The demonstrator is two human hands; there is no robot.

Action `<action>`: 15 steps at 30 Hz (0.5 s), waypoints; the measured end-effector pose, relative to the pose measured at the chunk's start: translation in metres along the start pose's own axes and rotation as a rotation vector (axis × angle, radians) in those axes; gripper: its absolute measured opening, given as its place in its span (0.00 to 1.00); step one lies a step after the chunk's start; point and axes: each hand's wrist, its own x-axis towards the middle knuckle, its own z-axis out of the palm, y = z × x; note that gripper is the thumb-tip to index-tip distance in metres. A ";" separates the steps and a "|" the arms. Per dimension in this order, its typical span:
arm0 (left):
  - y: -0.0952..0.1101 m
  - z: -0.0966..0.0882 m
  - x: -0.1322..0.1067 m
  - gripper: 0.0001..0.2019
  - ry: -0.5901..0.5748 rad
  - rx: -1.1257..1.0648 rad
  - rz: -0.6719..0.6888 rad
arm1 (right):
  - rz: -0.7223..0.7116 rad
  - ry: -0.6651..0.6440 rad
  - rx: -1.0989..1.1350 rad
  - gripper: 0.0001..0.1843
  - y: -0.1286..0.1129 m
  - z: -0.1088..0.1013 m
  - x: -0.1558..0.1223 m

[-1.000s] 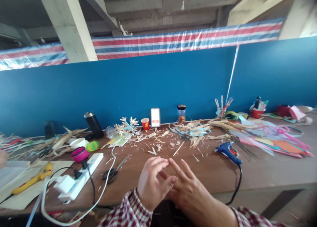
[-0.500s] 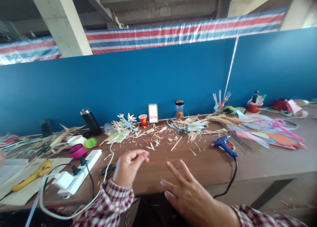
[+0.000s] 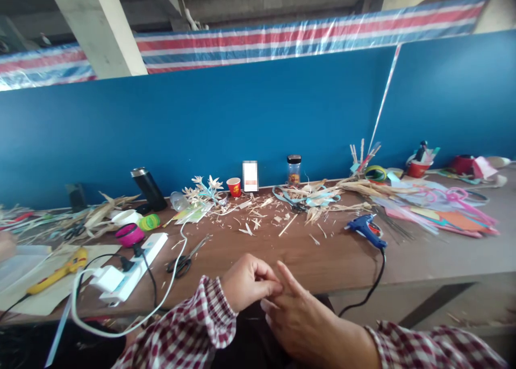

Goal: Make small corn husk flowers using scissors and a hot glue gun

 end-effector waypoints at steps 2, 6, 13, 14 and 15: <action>-0.006 -0.007 0.000 0.11 0.087 -0.009 -0.006 | -0.017 0.028 0.005 0.14 0.003 -0.007 -0.003; -0.029 -0.036 -0.001 0.10 0.406 0.082 -0.069 | -0.012 0.044 0.064 0.13 0.010 -0.021 -0.010; -0.070 -0.139 -0.022 0.13 1.100 0.097 -0.303 | 0.026 -0.063 0.007 0.12 0.008 -0.004 -0.024; -0.071 -0.148 -0.024 0.15 1.187 0.029 -0.309 | 0.013 -0.090 -0.012 0.12 0.005 0.001 -0.025; -0.069 -0.153 -0.025 0.17 1.223 -0.024 -0.276 | -0.007 -0.114 -0.023 0.12 0.001 0.004 -0.024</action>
